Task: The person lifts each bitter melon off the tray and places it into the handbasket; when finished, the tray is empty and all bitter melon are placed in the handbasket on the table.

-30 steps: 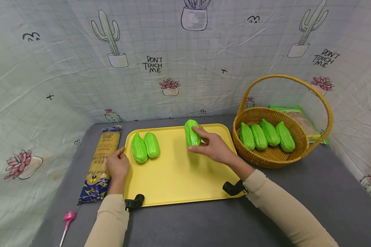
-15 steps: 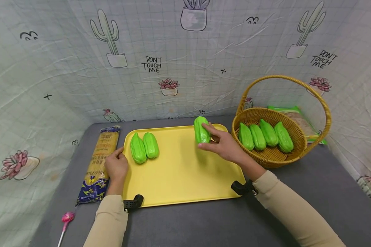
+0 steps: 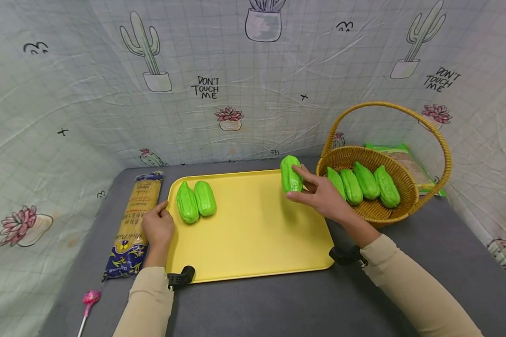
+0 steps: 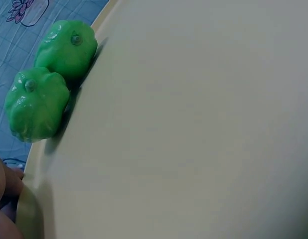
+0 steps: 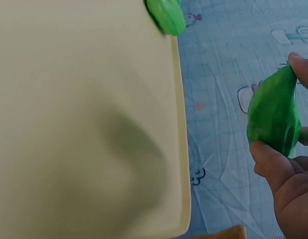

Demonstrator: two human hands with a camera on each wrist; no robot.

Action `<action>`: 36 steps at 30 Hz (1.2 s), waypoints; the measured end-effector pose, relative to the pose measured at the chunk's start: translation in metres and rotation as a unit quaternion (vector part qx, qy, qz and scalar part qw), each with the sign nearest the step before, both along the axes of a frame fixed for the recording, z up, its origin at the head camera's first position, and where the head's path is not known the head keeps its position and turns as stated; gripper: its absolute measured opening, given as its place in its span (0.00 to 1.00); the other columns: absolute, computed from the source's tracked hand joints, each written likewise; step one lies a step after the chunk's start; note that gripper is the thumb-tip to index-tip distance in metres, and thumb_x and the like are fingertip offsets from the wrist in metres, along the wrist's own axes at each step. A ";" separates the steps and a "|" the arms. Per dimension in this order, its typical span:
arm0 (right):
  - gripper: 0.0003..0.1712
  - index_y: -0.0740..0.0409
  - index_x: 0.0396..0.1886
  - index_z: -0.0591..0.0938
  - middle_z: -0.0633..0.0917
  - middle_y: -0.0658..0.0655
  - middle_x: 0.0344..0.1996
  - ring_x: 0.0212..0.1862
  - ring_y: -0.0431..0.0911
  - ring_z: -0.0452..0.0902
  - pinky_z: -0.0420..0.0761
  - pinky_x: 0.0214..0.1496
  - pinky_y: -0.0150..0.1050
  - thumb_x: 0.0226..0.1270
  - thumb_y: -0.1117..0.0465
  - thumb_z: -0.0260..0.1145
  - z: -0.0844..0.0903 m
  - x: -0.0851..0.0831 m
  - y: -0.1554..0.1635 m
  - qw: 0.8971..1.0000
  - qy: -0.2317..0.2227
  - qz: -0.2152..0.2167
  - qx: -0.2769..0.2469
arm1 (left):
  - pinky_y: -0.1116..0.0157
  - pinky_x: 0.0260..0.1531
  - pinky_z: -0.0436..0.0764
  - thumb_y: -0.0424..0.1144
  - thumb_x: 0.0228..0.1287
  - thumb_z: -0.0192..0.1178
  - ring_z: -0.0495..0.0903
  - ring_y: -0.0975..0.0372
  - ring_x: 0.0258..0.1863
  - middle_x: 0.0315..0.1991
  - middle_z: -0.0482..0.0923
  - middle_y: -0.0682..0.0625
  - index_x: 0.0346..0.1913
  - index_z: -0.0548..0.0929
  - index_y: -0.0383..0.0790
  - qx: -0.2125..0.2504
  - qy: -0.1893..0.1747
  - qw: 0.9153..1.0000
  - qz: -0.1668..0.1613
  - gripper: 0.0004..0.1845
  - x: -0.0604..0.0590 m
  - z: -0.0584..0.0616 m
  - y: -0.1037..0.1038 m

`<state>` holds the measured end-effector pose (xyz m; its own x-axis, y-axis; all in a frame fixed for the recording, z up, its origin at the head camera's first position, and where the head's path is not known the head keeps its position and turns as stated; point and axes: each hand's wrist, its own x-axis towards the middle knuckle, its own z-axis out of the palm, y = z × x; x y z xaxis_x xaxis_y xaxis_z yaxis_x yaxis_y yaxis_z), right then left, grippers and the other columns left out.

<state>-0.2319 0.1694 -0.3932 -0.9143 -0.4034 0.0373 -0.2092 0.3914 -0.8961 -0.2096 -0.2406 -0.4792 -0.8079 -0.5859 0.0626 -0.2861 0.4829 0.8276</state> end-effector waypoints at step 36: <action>0.44 0.40 0.83 0.53 0.81 0.48 0.29 0.24 0.42 0.67 0.68 0.26 0.37 0.75 0.51 0.65 -0.006 0.012 0.097 0.993 0.019 -0.099 0.065 | 0.44 0.66 0.75 0.32 0.78 0.46 0.76 0.40 0.65 0.62 0.80 0.32 0.62 0.83 0.32 -0.013 0.013 1.000 0.006 0.20 0.001 -0.002 0.003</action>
<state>-0.2199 0.2665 -0.3989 -0.9749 -0.2204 0.0326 -0.1497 0.5395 -0.8286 -0.2090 -0.2379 -0.4814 -0.7983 -0.5941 0.0989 -0.2705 0.5004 0.8225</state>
